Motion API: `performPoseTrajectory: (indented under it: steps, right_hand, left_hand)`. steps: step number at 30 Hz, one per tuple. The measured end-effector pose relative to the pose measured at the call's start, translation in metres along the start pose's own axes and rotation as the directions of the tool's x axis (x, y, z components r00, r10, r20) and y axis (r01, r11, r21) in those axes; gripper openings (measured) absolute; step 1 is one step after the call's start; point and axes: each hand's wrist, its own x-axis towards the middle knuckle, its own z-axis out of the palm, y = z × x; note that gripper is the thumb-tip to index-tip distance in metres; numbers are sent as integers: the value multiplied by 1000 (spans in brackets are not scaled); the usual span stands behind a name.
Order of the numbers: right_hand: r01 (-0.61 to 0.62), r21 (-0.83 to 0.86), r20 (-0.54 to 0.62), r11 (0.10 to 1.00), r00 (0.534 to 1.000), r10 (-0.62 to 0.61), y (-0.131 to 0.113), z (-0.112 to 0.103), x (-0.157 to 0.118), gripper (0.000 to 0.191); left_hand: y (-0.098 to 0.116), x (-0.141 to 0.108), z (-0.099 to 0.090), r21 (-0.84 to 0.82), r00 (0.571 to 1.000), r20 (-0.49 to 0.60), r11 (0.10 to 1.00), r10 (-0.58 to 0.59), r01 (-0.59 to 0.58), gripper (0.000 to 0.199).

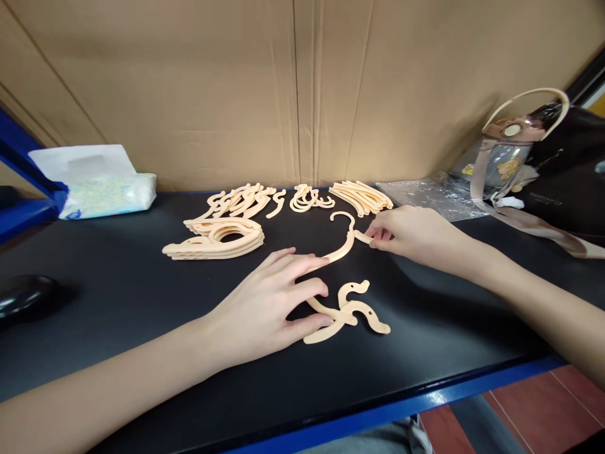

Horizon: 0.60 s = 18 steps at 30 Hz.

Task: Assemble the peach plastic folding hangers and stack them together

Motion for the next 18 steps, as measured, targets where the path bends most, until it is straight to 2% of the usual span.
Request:
performPoseTrajectory:
  steps: [3, 6, 11, 13, 15, 18]
  right_hand:
    - [12, -46, -18, 999, 1000, -13, -5, 0, -5, 17]
    - [40, -118, -85, 992, 995, -51, -11, 0, -9, 25]
    - [185, -113, -244, 976, 947, -208, -20, -2, -15, 27]
    - [319, -22, -274, 948, 909, -312, -22, -5, -18, 26]
    - [444, 149, -275, 884, 877, -394, -25, -9, -21, 30]
    - [485, 408, -220, 774, 875, -432, -28, -14, -25, 32]
  left_hand:
    - [0, 1, -2, 7, 996, 10, 996, 84, -84, 17]
    - [1, 2, -3, 33, 990, 2, 989, 141, -141, 17]
    - [1, 5, -7, 18, 994, -39, 994, 106, -105, 16]
    - [-2, 6, -10, -23, 998, -59, 999, 31, -32, 16]
    - [-5, 7, -12, -64, 996, -69, 996, -61, 57, 15]
    - [-9, 7, -16, -87, 986, -84, 987, -141, 133, 15]
